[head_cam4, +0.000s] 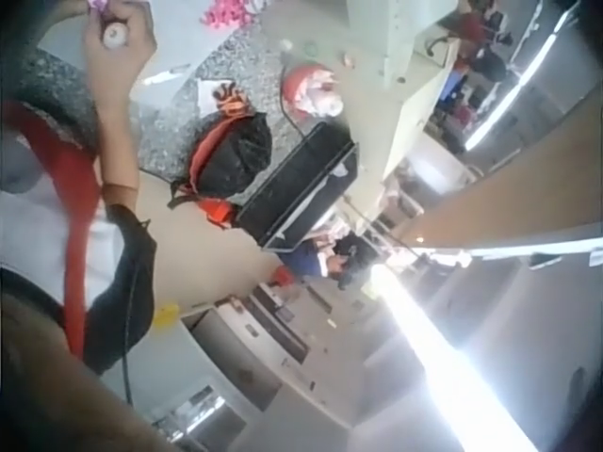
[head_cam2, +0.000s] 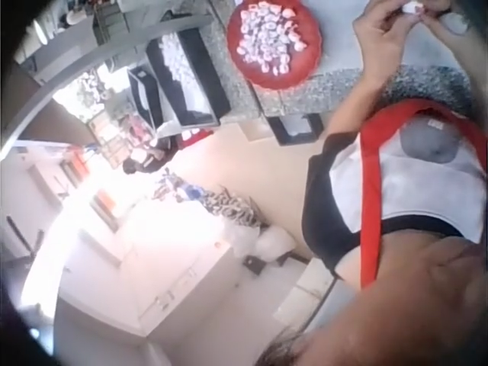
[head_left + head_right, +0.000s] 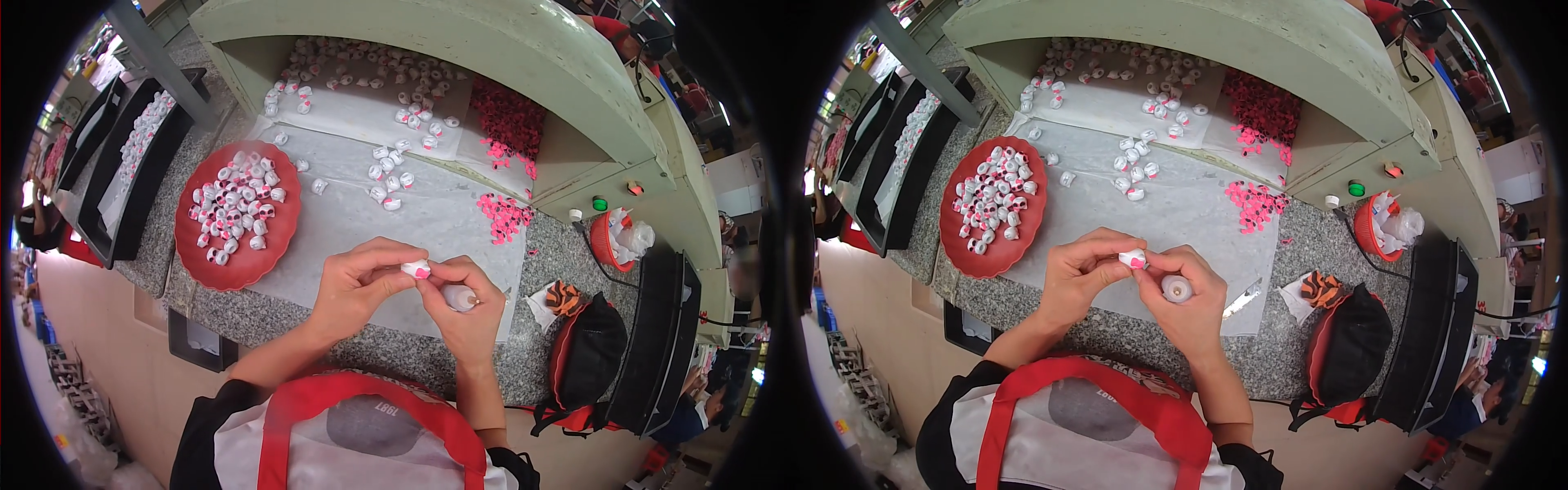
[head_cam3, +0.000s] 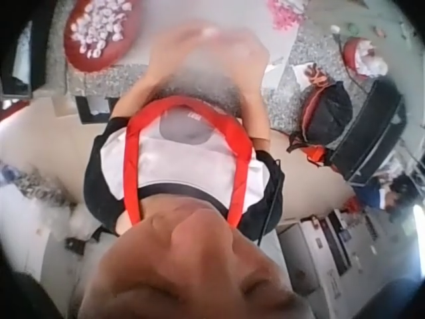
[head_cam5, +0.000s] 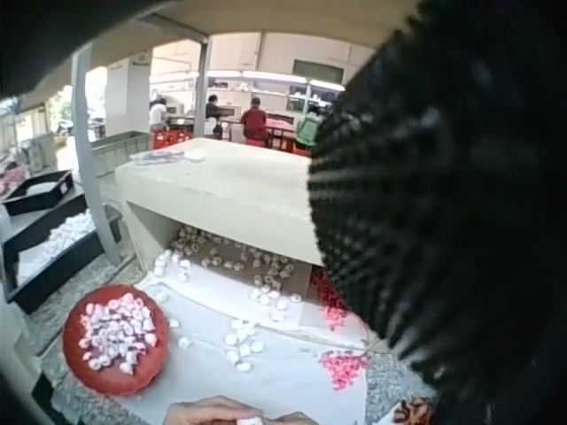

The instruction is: Applying glue and attaching pink bows to white Hello Kitty toy heads at a factory workstation.

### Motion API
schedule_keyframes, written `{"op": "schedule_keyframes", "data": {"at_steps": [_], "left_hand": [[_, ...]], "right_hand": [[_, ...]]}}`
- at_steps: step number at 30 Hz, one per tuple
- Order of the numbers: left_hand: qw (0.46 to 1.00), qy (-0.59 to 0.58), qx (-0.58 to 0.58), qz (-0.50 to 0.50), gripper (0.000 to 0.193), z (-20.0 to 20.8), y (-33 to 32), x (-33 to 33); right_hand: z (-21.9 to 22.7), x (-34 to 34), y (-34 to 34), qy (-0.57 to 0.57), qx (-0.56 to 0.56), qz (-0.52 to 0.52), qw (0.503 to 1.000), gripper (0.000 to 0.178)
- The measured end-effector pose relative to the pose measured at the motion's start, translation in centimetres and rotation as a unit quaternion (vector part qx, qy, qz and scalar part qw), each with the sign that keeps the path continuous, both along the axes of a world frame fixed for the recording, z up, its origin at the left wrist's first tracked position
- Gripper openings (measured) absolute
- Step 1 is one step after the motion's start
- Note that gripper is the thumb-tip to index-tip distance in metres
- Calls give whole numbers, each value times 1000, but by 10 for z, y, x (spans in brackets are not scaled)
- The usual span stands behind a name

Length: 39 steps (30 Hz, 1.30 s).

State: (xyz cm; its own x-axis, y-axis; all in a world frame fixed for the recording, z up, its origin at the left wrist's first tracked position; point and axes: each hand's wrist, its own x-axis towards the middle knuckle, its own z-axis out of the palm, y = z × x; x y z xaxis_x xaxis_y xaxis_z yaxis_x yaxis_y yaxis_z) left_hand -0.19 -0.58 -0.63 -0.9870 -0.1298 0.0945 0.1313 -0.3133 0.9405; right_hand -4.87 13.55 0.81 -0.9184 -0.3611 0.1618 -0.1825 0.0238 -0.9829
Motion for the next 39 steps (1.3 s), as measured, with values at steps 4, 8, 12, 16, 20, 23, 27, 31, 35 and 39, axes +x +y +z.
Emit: {"op": "schedule_keyframes", "data": {"at_steps": [4, 8, 12, 16, 20, 23, 27, 31, 35, 39], "left_hand": [[1000, -7, 13, 15, 26, -4, 2, -2], [999, -22, 22, 23, 25, -6, 4, -3], [998, -49, 43, 4, 25, -13, 1, -6], [960, -157, 230, -26, 31, -10, -2, -7], [984, -87, 143, -56, 36, -13, -3, -3], [996, -42, 55, -47, 34, 6, 1, 1], [999, -32, 4, -44, 29, 3, 0, 6], [994, -76, 67, -47, 23, 3, -1, 4], [977, -100, 182, -49, 22, -3, -7, 1], [983, -85, 162, 5, 24, 5, -4, 1]], "right_hand": [[-5, -1, -1, -4, -2, -1, 1000, 16], [-8, -1, 0, -13, -3, -8, 1000, 16], [-11, -7, 5, 4, 10, 4, 1000, 19], [9, -3, 4, 26, 2, 20, 999, 24], [-3, -9, 8, 85, 9, 55, 995, 27], [-11, -13, 15, 27, -62, 80, 995, 26], [-12, -11, 14, -67, -135, 99, 984, 21], [-19, -9, 12, -66, -172, 94, 978, 18], [-13, -7, 5, 150, -84, 75, 982, 23], [-2, -1, 3, 76, -60, 47, 994, 29]]}}
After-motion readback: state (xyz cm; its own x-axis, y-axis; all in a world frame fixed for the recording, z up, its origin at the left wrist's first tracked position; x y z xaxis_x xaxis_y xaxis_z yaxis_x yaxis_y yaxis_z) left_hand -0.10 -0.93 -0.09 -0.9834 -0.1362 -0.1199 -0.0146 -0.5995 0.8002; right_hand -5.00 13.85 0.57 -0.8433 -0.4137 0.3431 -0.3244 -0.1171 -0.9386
